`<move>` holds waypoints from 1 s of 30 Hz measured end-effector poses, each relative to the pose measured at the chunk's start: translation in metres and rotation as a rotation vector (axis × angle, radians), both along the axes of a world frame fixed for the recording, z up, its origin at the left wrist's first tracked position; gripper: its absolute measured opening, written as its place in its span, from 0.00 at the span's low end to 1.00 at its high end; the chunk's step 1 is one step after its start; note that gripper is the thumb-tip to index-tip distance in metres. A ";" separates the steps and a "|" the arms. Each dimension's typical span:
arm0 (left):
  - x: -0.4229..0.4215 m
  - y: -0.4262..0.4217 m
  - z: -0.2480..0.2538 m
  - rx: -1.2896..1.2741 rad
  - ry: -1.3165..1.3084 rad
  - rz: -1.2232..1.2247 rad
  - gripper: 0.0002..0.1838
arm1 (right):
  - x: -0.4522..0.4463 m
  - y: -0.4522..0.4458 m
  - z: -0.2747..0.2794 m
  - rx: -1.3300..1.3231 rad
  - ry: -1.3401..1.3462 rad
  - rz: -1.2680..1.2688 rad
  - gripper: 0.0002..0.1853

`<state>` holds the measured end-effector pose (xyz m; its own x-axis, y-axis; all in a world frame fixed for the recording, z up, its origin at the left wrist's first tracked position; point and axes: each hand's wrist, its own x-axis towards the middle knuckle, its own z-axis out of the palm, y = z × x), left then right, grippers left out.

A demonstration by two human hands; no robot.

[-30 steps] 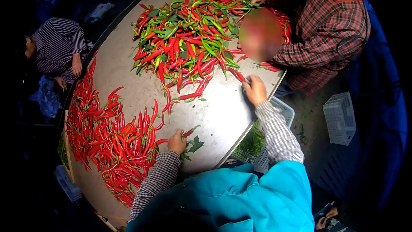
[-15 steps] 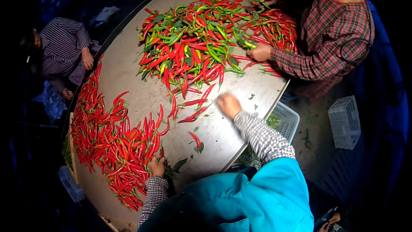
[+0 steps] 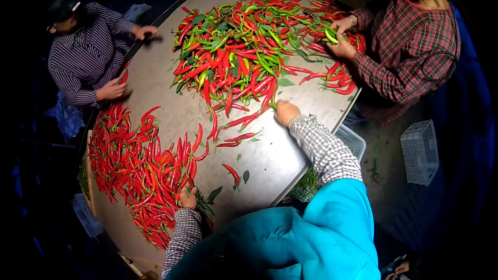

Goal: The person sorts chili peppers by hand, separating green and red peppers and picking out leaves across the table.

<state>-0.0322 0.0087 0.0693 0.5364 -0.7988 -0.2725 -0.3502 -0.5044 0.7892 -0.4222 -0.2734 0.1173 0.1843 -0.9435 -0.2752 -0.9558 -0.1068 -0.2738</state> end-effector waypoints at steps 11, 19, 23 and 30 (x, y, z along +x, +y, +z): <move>0.009 0.003 -0.011 -0.010 -0.048 -0.030 0.19 | -0.016 0.043 0.036 0.092 -0.169 -0.086 0.13; 0.007 0.001 -0.005 -0.021 -0.022 -0.011 0.19 | 0.047 0.012 0.001 -0.225 -0.347 -0.161 0.16; 0.003 -0.003 0.003 0.014 0.052 0.012 0.19 | 0.081 0.036 -0.007 -0.125 -0.261 -0.094 0.18; 0.001 -0.005 0.004 0.028 0.063 0.032 0.18 | 0.152 0.095 -0.046 -0.026 -0.510 0.106 0.13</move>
